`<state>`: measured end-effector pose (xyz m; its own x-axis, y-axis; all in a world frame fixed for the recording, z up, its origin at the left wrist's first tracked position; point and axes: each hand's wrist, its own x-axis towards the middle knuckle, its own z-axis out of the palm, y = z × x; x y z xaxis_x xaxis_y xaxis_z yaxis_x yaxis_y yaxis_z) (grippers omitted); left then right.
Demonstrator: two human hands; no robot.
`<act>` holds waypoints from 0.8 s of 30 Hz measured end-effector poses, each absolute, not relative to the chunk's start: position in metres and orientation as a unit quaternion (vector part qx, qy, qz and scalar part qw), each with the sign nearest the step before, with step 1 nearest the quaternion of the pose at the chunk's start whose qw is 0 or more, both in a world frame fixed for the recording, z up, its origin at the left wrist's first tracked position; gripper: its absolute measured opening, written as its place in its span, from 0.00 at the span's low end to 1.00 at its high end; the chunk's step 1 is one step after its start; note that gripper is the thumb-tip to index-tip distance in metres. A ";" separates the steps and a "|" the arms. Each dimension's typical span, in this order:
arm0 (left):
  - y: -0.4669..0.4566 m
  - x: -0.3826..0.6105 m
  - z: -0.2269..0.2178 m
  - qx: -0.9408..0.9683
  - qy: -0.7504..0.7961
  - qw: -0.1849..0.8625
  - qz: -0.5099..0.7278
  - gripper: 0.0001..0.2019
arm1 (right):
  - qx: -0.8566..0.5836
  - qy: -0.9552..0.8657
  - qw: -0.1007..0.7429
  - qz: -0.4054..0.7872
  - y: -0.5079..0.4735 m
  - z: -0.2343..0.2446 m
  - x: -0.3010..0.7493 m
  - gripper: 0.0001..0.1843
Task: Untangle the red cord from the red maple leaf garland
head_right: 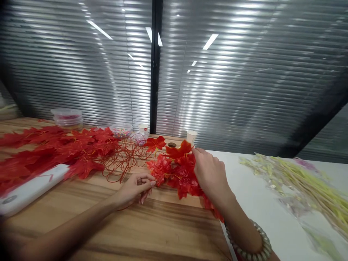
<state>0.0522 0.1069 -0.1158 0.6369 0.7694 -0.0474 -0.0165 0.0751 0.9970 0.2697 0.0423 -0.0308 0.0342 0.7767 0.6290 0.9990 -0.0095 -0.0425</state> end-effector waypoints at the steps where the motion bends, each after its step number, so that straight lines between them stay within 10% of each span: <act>1: 0.108 0.053 -0.118 0.615 0.310 0.660 0.300 0.15 | -0.661 -0.656 0.268 -0.247 0.037 -0.028 0.259 0.14; 10: 0.117 0.050 -0.118 0.602 0.271 0.643 0.388 0.18 | -0.470 -0.815 0.338 0.024 0.058 -0.067 0.204 0.10; 24: 0.118 0.049 -0.120 0.471 0.285 0.706 0.446 0.19 | -0.462 -0.765 0.441 0.085 0.077 -0.121 0.186 0.11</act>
